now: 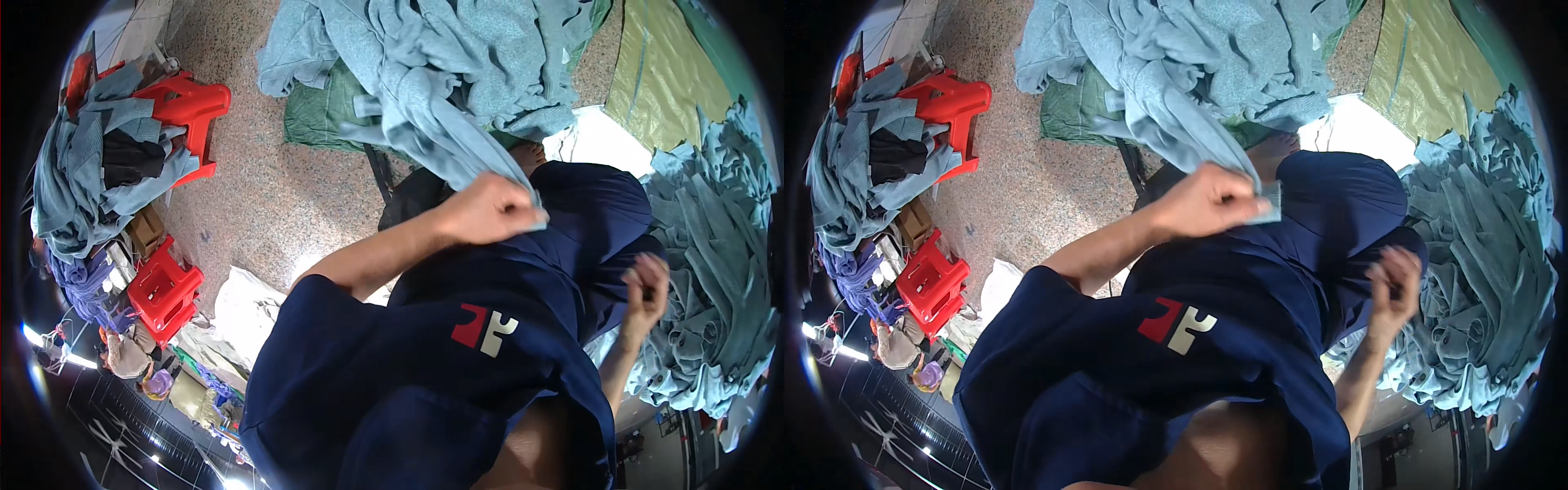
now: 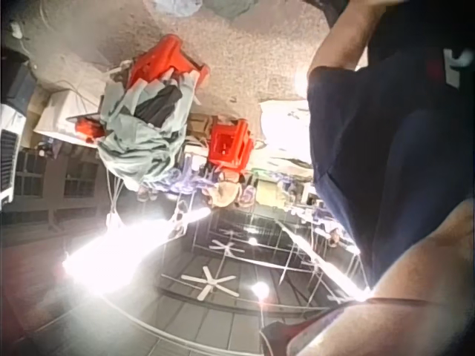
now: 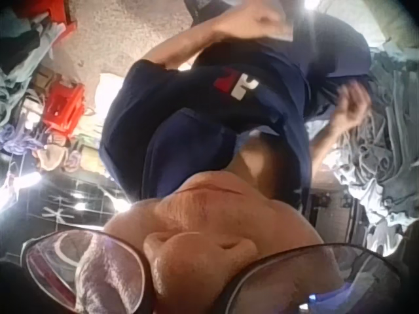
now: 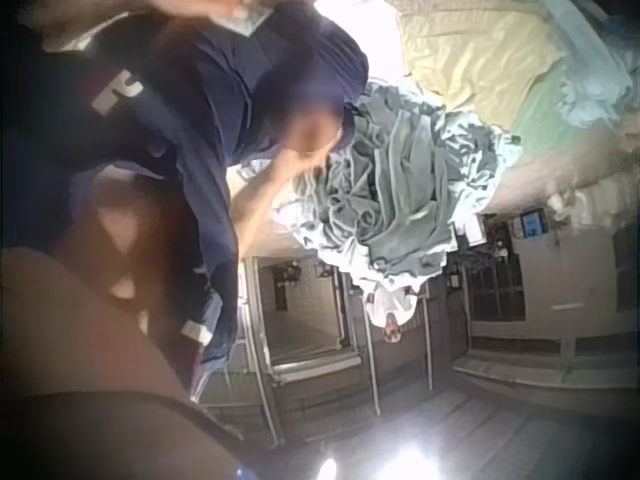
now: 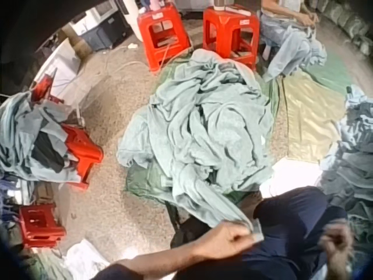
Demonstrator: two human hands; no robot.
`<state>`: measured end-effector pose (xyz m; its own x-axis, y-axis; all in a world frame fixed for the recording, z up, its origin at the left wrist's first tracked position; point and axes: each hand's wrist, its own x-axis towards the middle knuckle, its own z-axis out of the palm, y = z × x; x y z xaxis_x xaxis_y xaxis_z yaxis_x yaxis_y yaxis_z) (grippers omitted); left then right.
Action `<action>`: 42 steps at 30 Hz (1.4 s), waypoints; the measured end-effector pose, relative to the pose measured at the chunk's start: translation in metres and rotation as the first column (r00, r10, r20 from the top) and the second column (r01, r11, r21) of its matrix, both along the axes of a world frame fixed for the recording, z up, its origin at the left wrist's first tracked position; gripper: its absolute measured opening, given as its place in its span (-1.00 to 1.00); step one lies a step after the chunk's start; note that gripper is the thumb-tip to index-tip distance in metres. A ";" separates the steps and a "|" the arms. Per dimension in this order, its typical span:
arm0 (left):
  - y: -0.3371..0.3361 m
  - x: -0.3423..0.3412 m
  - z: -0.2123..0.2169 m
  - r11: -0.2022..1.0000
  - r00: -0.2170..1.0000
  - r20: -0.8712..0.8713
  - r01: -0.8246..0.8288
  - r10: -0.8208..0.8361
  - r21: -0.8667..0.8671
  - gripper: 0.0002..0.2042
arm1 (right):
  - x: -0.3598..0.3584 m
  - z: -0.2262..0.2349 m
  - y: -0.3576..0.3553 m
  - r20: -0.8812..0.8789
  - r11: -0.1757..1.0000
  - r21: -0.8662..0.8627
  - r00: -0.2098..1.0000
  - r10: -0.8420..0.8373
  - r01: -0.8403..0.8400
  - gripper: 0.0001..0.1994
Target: Inspecting and buttoning light blue polo shirts in a textile manufacturing setting.
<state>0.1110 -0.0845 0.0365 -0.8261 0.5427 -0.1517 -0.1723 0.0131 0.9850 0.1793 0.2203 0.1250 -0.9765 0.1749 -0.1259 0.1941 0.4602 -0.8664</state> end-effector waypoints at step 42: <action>-0.004 -0.188 0.262 0.795 0.943 -0.304 0.077 0.139 0.602 -0.77 | 0.007 0.069 0.006 -0.183 0.791 -0.188 0.812 0.554 -0.582 -0.79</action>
